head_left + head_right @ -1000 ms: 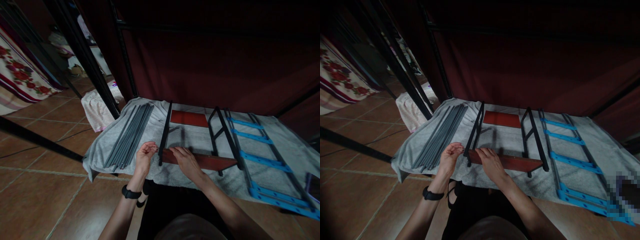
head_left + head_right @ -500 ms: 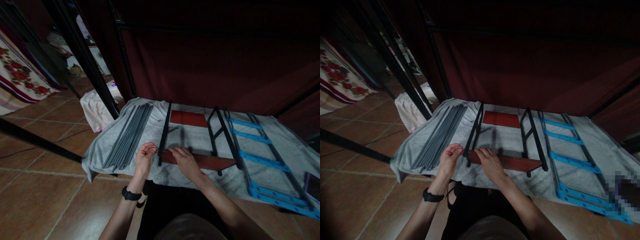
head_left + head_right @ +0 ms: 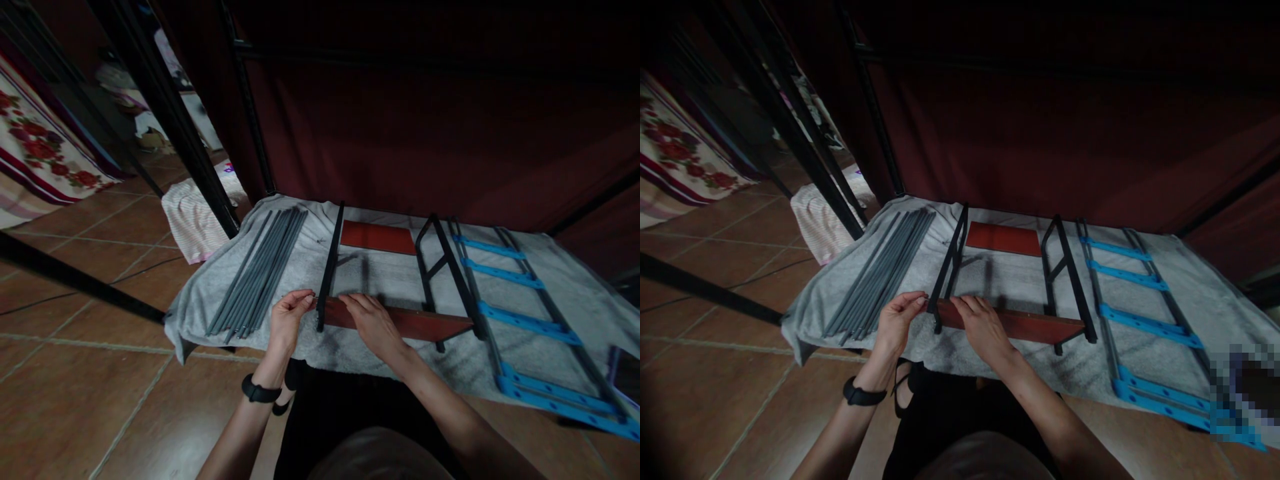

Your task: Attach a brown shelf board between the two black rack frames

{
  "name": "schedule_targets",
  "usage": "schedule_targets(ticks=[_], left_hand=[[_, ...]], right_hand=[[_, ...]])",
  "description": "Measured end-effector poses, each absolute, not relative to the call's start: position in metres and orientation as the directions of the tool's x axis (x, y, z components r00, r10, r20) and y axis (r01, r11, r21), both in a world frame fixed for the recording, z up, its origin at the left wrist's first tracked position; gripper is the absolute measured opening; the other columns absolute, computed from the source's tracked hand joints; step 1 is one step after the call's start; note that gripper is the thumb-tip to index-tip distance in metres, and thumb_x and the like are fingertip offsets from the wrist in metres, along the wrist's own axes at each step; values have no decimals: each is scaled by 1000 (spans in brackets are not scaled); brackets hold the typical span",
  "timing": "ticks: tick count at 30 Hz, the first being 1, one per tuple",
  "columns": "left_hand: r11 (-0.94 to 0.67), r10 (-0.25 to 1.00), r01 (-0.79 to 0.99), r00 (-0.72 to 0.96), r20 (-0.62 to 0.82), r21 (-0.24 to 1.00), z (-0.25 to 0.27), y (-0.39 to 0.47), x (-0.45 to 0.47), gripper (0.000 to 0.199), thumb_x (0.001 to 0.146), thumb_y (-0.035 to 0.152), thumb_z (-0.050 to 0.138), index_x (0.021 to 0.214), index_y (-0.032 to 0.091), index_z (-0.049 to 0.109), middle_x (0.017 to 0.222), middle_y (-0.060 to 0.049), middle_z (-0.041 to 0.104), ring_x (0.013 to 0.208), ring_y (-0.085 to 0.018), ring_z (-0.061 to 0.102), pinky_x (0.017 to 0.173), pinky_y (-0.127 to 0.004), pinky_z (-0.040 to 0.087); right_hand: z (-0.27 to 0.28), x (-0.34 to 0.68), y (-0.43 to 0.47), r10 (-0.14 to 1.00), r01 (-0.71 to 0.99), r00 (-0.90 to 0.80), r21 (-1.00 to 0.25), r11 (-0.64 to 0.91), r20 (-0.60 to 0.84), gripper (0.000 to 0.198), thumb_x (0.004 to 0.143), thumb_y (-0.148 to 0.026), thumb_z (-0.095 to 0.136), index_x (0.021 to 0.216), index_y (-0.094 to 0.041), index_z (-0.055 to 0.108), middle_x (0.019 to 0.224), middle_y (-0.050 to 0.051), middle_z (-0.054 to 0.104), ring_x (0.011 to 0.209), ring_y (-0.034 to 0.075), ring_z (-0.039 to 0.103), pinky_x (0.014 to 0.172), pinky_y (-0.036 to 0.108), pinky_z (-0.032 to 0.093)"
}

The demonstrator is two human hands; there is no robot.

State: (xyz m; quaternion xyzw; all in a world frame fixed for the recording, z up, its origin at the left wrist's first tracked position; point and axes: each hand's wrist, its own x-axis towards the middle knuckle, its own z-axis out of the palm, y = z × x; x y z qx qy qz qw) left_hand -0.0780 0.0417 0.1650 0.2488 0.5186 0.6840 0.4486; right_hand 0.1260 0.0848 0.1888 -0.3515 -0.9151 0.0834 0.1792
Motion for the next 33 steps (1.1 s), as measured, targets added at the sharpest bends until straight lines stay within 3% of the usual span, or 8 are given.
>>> schedule_targets(ticks=[13, 33], left_hand=[[-65, 876, -455, -453, -168, 888, 158, 44, -75, 35, 60, 33, 89, 85, 15, 72, 73, -3, 70, 67, -12, 64, 70, -27, 51], [-105, 897, -335, -438, -55, 936, 163, 45, -79, 25, 66, 30, 84, 82, 16, 70, 73, -2, 69, 67, -13, 62, 69, -26, 49]], right_hand=[[192, 127, 84, 673, 616, -690, -273, 739, 265, 50, 95, -3, 38, 139, -20, 56, 129, 10, 64, 113, 21, 61, 103, 38, 49], [190, 127, 86, 676, 613, -690, -288, 736, 260, 51, 94, -3, 39, 137, -20, 57, 129, 9, 65, 114, 21, 61, 101, 38, 50]])
